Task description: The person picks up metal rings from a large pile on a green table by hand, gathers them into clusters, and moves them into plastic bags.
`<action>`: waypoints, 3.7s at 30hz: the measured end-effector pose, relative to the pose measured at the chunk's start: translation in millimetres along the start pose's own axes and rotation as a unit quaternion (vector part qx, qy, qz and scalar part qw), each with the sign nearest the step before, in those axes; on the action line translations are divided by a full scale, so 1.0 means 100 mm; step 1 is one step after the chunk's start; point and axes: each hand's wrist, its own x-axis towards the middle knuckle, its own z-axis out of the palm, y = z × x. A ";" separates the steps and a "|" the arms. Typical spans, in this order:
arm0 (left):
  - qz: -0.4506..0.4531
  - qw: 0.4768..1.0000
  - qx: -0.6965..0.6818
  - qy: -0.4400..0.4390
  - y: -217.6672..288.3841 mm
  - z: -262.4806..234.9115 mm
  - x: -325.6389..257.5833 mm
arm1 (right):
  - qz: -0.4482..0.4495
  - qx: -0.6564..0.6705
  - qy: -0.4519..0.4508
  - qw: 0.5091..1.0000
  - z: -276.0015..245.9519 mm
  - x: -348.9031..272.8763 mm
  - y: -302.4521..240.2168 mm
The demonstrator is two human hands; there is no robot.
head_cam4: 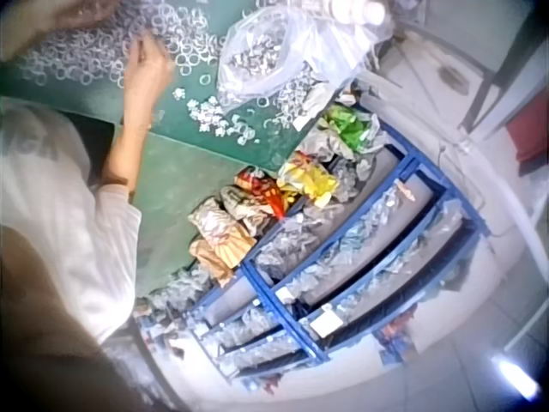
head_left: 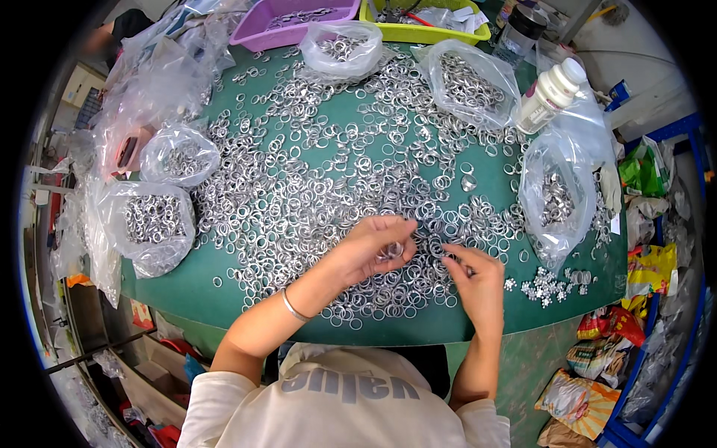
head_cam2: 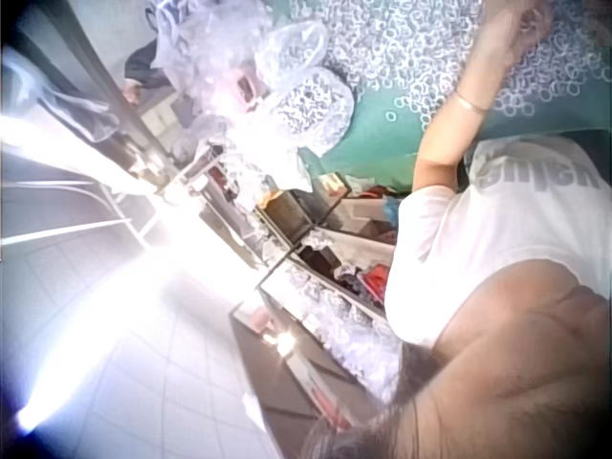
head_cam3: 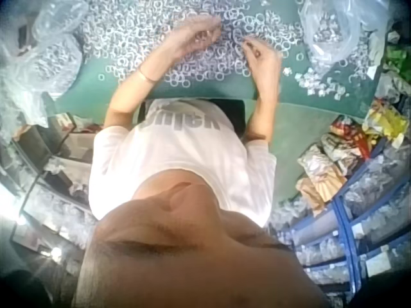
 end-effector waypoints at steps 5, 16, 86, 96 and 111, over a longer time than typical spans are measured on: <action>0.203 0.894 0.390 0.087 -0.11 0.07 0.09 | -0.013 -0.040 -0.003 0.999 0.09 0.02 0.02; 0.274 0.615 0.736 0.072 -0.09 0.04 0.24 | 0.142 0.566 0.014 0.812 -0.18 -0.08 0.24; 0.133 0.934 0.331 -0.013 0.08 0.06 0.13 | 0.166 0.697 -0.022 0.697 0.00 0.01 0.17; 0.037 0.989 0.141 -0.004 0.02 0.01 0.03 | 0.223 0.528 -0.023 0.819 0.02 0.06 0.19; 0.255 0.602 0.756 0.015 -0.30 0.16 0.17 | 0.230 0.461 -0.014 0.857 -0.15 0.08 0.12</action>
